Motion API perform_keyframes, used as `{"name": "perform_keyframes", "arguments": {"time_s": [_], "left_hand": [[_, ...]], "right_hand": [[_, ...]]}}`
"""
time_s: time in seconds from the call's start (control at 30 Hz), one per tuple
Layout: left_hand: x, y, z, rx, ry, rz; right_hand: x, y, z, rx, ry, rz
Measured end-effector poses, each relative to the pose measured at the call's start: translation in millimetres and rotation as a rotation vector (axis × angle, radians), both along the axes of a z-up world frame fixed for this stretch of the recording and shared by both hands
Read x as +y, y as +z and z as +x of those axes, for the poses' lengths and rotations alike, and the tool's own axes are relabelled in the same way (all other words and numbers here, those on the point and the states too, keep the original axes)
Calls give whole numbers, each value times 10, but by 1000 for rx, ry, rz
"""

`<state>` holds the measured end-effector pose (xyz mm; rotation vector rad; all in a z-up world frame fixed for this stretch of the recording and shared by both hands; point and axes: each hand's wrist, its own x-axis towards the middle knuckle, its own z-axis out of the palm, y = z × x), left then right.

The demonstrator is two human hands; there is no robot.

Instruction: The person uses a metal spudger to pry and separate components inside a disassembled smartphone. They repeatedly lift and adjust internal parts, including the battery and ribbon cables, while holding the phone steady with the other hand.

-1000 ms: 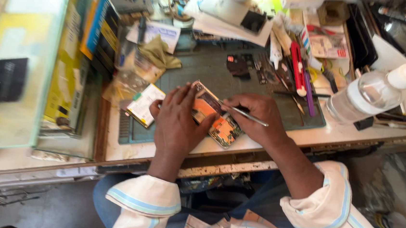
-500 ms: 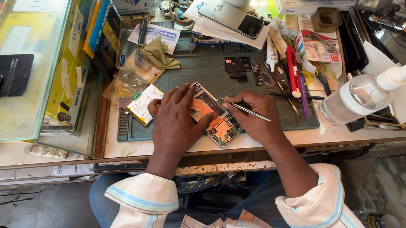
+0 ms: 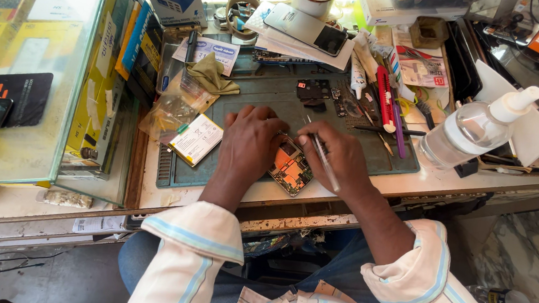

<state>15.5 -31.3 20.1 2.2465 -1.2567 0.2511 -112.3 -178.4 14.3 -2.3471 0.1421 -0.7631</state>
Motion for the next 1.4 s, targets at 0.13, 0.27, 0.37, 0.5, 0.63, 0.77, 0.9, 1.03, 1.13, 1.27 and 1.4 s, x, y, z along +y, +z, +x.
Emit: {"name": "perform_keyframes", "arguments": {"time_s": [0.13,0.27,0.37,0.5,0.63,0.77,0.9,1.03,1.13,1.27,1.4], "left_hand": [[-22,29,85,50,-76,10],[-16,7,126,27,-127,-32],[-5,-30,128,63,-133,-94],[-17,-96,138,55,-134,-145],[-58,-132,138,75,-101,-130],[-49,-156,150,96,-86,-154],[-46,-169,158,124,-93,-212],[-53,-178,179,155,-74,-215],[-52,-193,198,168,-69,-228],[-67,-216,226,206,-59,-268],[-78,-177,266,223,-48,-402]], "right_hand": [[21,42,-23,-52,61,-80],[36,77,-23,-61,75,-121],[45,88,-24,-44,72,-148],[43,71,-34,-65,77,-168],[45,68,0,-28,66,-168],[50,67,-6,8,56,-157],[52,80,-13,-42,73,-165],[49,90,-13,-32,78,-151],[56,86,-7,-16,72,-158],[42,65,-16,-17,78,-145],[25,38,-10,-22,87,-161]]}}
